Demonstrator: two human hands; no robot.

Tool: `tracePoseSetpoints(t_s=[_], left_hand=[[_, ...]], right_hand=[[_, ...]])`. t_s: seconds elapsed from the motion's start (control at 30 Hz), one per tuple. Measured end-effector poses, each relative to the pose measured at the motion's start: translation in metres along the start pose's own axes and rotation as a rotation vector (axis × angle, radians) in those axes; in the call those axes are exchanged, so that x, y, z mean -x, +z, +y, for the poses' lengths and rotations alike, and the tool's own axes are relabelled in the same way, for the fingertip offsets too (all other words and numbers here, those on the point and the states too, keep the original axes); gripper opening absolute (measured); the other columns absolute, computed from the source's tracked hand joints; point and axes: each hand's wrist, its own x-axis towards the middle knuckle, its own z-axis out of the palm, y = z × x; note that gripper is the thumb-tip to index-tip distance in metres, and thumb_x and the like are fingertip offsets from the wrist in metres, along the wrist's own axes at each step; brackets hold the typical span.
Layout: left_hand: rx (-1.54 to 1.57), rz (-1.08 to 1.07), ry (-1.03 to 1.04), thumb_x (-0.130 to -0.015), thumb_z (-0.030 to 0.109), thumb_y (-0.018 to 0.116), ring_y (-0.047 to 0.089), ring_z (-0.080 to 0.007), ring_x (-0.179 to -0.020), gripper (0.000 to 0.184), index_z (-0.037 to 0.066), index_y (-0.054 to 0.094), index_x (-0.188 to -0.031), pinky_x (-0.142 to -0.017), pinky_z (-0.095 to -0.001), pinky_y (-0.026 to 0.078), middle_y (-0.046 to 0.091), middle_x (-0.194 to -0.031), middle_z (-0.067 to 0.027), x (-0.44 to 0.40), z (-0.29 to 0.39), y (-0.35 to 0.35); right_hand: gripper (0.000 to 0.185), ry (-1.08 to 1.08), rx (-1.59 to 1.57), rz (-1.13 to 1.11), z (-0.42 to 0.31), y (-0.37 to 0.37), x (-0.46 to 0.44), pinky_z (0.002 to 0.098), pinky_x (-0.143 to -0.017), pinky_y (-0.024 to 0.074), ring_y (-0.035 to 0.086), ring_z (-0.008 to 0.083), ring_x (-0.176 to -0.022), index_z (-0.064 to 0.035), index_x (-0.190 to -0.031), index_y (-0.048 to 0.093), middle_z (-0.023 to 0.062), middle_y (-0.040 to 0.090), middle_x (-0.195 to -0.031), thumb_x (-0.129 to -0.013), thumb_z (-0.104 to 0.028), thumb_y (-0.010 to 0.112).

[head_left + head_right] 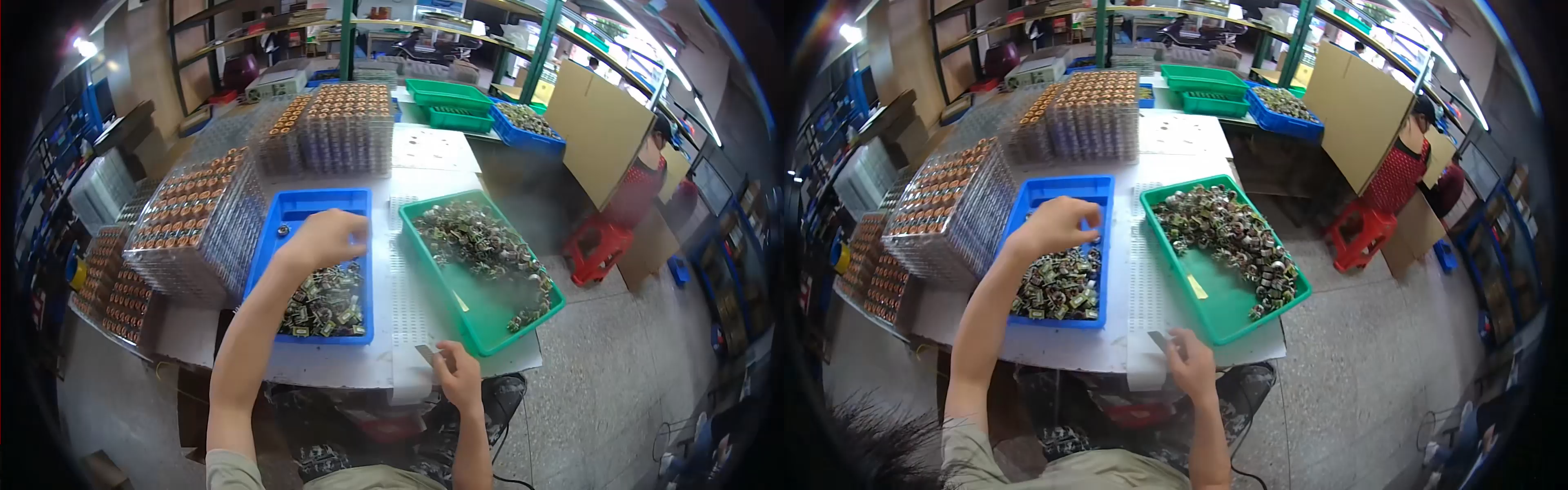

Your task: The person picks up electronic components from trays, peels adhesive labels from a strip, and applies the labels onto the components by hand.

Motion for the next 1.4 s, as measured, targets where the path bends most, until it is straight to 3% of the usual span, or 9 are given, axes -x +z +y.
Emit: tracePoseSetpoints(t_s=[0.23,0.5,0.63,0.73,1.03,1.13,1.23,1.3,1.4], left_hand=[[-0.225,-0.234,0.084,-0.079,0.03,0.072,0.072,-0.0316,-0.092,0.025,0.011,0.075,-0.096,-0.079,-0.0435,0.057,0.075,-0.097,-0.0122,-0.128,0.075,0.086],[-0.492,-0.372,-0.075,-0.079,0.021,0.069,0.073,-0.0288,-0.102,0.026,0.01,0.079,-0.1,-0.084,-0.0411,0.059,0.076,-0.107,-0.0129,-0.148,0.11,0.133],[-0.415,-0.493,-0.076,-0.075,0.041,0.075,0.073,-0.0313,-0.096,0.039,0.009,0.077,-0.097,-0.084,-0.0439,0.058,0.075,-0.101,-0.0145,-0.148,0.107,0.134],[-0.407,-0.486,-0.09,-0.073,0.041,0.079,0.072,-0.0318,-0.096,0.042,0.009,0.077,-0.1,-0.083,-0.0438,0.058,0.075,-0.101,-0.0135,-0.143,0.119,0.127],[-0.233,-0.383,0.148,-0.068,0.018,0.082,0.072,-0.0311,-0.091,0.032,0.006,0.072,-0.096,-0.081,-0.0395,0.057,0.075,-0.097,-0.0135,-0.137,0.097,0.149],[0.081,-0.31,0.149,-0.07,0.016,0.076,0.071,-0.0349,-0.089,0.027,0.006,0.073,-0.095,-0.08,-0.0422,0.056,0.073,-0.094,-0.0168,-0.136,0.099,0.14],[0.592,0.063,0.049,-0.081,0.013,0.077,0.067,-0.0122,-0.081,0.025,0.001,0.069,-0.102,-0.072,-0.0272,0.054,0.071,-0.087,-0.0059,-0.119,0.118,0.117],[0.915,0.219,0.011,-0.082,0.021,0.077,0.069,-0.0175,-0.095,0.036,0.005,0.069,-0.113,-0.085,-0.0323,0.055,0.073,-0.101,-0.0087,-0.088,0.124,0.102],[1.219,0.437,-0.049,-0.082,0.008,0.076,0.066,-0.012,-0.095,0.033,-0.001,0.066,-0.112,-0.09,-0.0286,0.052,0.071,-0.104,-0.0057,0.006,0.15,0.093]], right_hand=[[0.024,0.05,-0.044,-0.027,-0.005,-0.005,0.001,0.033,-0.065,0.0516,0.066,0.02,-0.068,-0.0064,-0.114,0.066,0.0111,0.07,-0.085,-0.092,-0.016,0.068],[0.021,-0.047,-0.168,-0.069,0.005,-0.011,0.002,0.0302,-0.062,0.0501,0.063,0.016,-0.063,-0.0056,-0.113,0.064,0.0091,0.071,-0.086,-0.093,-0.013,0.066],[0.02,-0.05,-0.205,-0.095,0.006,-0.013,0.001,0.0313,-0.06,0.0497,0.063,0.0172,-0.062,-0.0056,-0.112,0.064,0.0088,0.07,-0.085,-0.094,-0.013,0.066],[0.019,-0.062,-0.232,-0.082,0.007,-0.012,0.002,0.032,-0.06,0.0497,0.063,0.0177,-0.062,-0.0055,-0.112,0.064,0.0088,0.07,-0.085,-0.094,-0.013,0.066],[0.02,-0.052,-0.226,-0.09,0.008,-0.011,0.002,0.0331,-0.061,0.0501,0.064,0.0194,-0.064,-0.0054,-0.113,0.064,0.0099,0.071,-0.085,-0.094,-0.014,0.066],[0.022,-0.039,-0.207,-0.103,0.006,-0.013,0.002,0.035,-0.064,0.0512,0.066,0.0236,-0.069,-0.0051,-0.114,0.064,0.0122,0.071,-0.087,-0.094,-0.014,0.065],[0.024,0.019,-0.166,-0.117,0.0,-0.015,0.001,0.0384,-0.07,0.0536,0.07,0.031,-0.078,-0.0047,-0.116,0.063,0.0165,0.071,-0.091,-0.095,-0.015,0.064],[0.025,0.087,-0.095,-0.104,0.0,-0.012,0.002,0.0388,-0.07,0.0538,0.07,0.0311,-0.079,-0.005,-0.117,0.063,0.0164,0.071,-0.091,-0.095,-0.017,0.064],[0.026,0.126,-0.088,-0.036,-0.005,-0.008,-0.002,0.04,-0.068,0.0531,0.069,0.0311,-0.075,-0.0059,-0.116,0.064,0.0152,0.071,-0.089,-0.095,-0.021,0.064]])
